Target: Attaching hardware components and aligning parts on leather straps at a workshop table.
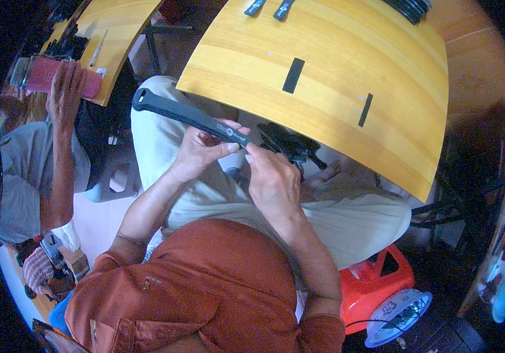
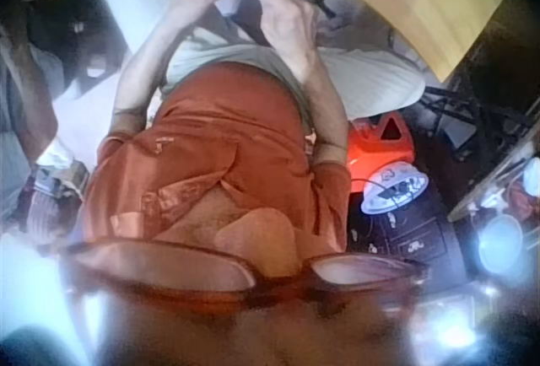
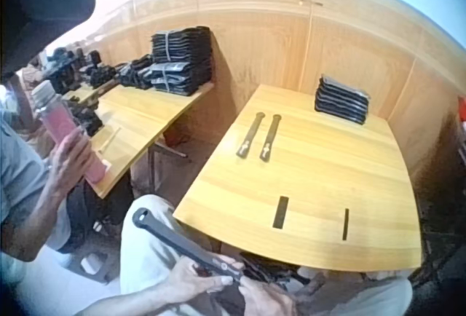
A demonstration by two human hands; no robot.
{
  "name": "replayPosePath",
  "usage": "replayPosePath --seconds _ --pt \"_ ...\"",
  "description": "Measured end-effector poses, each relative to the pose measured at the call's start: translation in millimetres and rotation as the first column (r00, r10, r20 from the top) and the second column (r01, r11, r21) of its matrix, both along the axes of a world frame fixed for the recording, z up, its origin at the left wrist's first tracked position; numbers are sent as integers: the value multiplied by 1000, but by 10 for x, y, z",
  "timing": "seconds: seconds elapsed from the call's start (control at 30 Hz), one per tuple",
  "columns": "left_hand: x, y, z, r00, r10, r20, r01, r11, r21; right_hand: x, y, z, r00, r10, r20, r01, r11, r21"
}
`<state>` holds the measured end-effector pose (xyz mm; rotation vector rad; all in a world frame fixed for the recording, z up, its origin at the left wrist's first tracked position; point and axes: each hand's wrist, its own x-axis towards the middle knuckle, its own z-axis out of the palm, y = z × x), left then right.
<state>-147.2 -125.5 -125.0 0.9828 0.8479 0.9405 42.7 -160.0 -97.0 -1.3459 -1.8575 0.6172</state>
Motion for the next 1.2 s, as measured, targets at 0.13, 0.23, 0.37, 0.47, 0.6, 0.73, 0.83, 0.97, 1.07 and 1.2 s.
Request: replayPosePath --seconds 0.13,0.23,0.37,0.47,0.6,0.73,0.83,0.97,1.07,1.2 --pt "9 -17 -46 999 41 7 -41 999 26 -13 15 -21 998 2 62 -7 997 78" --pt "33 -34 -61 997 73 -16 -72 995 65 -15 5 -47 994 -5 105 -3 997 79" --pt "80 -80 -32 990 135 -35 -133 990 45 -41 -10 14 992 -31 126 28 999 29" --pt "114 -126 -79 979 181 -92 -172 981 93 -76 -32 -62 993 -78 92 73 995 61" --pt "146 -177 -130 972 205 -115 -197 977 76 -109 -51 -107 985 -89 145 82 995 54" --pt "175 -210 -112 948 256 -189 -223 958 179 -169 -49 -62 953 -106 285 95 994 54" --pt "190 -220 -60 940 258 -223 -225 960 166 -186 -43 -98 972 -126 196 126 992 14" --pt "253 -269 -102 932 318 -174 -285 939 194 -215 -32 -139 982 -177 -59 169 978 -121" --pt "264 -292 -151 917 338 -213 -268 915 302 -227 -49 -131 969 -151 193 153 988 6" --pt "279 -289 -131 915 344 -210 -280 918 282 -221 -51 -153 933 -145 329 132 989 62"
